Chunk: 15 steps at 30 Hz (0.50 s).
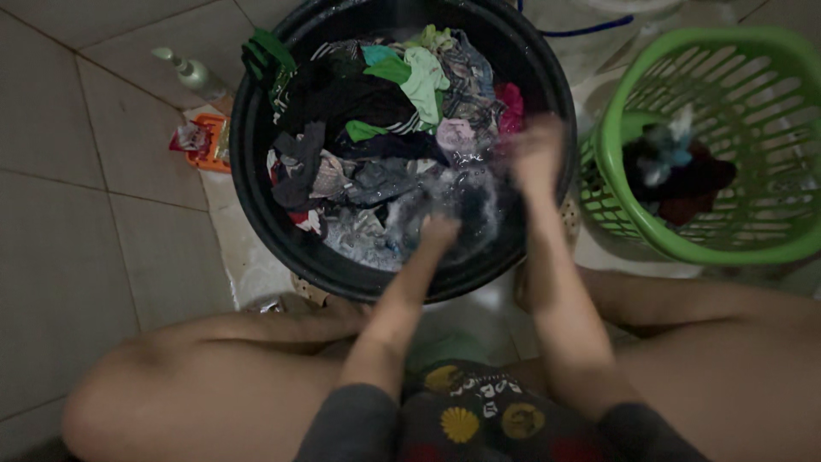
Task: The person washes clothes by hand in a black basin filled with soapy water. They scrub and rinse various garments, including shirts and socks, under a running tap and transfer the wet items into a green laundry basket.
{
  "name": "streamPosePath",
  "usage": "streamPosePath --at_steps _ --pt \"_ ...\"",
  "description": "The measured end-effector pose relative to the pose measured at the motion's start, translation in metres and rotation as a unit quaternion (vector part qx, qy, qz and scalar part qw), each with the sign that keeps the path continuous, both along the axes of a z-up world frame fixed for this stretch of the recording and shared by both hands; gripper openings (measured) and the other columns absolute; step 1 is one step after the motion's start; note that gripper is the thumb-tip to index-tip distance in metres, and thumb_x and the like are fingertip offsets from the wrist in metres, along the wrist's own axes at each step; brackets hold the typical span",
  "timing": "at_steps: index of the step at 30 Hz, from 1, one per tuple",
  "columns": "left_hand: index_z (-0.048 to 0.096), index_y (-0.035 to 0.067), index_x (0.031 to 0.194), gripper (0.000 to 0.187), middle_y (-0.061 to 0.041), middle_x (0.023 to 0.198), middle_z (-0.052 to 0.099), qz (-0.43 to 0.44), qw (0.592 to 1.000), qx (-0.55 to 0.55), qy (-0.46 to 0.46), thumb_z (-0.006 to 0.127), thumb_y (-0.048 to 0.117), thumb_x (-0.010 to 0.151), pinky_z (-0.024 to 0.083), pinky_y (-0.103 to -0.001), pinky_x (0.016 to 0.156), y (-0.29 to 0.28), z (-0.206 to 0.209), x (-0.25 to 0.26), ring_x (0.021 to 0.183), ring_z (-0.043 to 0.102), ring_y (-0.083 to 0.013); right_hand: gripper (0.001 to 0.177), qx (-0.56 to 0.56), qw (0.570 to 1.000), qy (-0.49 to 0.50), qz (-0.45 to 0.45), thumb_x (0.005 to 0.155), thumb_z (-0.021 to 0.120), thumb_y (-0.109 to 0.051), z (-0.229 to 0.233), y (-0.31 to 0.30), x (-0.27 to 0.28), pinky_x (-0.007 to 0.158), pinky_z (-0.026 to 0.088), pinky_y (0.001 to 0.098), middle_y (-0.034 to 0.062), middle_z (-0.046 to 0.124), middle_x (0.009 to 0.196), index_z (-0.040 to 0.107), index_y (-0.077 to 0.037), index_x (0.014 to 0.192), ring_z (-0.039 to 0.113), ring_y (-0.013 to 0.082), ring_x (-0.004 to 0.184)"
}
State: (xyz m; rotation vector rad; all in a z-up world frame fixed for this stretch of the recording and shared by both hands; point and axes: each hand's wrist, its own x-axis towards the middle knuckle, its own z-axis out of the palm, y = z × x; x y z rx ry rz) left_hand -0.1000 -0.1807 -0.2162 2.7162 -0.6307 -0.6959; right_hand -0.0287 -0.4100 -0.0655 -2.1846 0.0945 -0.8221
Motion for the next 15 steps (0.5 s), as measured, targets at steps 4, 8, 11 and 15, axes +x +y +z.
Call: streamPosePath --at_steps 4,8,11,15 --pt "0.071 0.009 0.123 0.034 -0.018 0.125 0.074 0.043 0.942 -0.313 0.115 0.060 0.029 0.098 0.053 -0.043 0.104 0.018 0.042 0.058 0.118 0.068 -0.0335 0.045 -0.129 0.835 0.461 0.271 0.082 0.071 -0.011 -0.079 0.063 -0.033 0.103 0.048 0.0432 0.0195 0.061 0.130 0.056 -0.004 0.125 0.059 0.0356 0.122" --pt "0.068 -0.001 0.126 0.041 -0.019 0.120 0.074 0.072 0.867 -0.481 0.103 0.065 0.030 0.099 0.053 -0.039 0.098 0.032 0.135 0.084 0.111 0.067 -0.0289 0.066 0.048 0.834 0.426 0.348 0.083 0.079 -0.020 -0.100 0.075 -0.039 0.111 0.041 0.0417 0.0214 0.055 0.143 0.049 -0.003 0.140 0.053 0.0333 0.133" --pt "0.067 -0.007 0.126 0.044 -0.021 0.114 0.076 0.078 0.860 -0.493 0.107 0.068 0.029 0.099 0.054 -0.036 0.094 0.014 0.208 0.071 0.104 0.065 -0.0263 0.069 0.021 0.830 0.399 0.390 0.087 0.079 -0.024 -0.080 0.077 -0.023 0.115 0.039 0.0417 0.0215 0.055 0.149 0.050 -0.003 0.147 0.051 0.0312 0.139" --pt "0.058 -0.011 0.133 0.049 -0.017 0.126 0.068 0.104 0.775 -0.623 0.025 0.073 0.023 0.100 0.050 -0.036 0.102 0.011 0.290 0.075 0.117 0.063 -0.0221 0.048 0.105 0.895 0.241 0.360 0.089 0.067 -0.008 0.009 0.079 -0.003 0.109 0.045 0.0410 0.0179 0.063 0.137 0.058 0.002 0.136 0.057 0.0287 0.130"
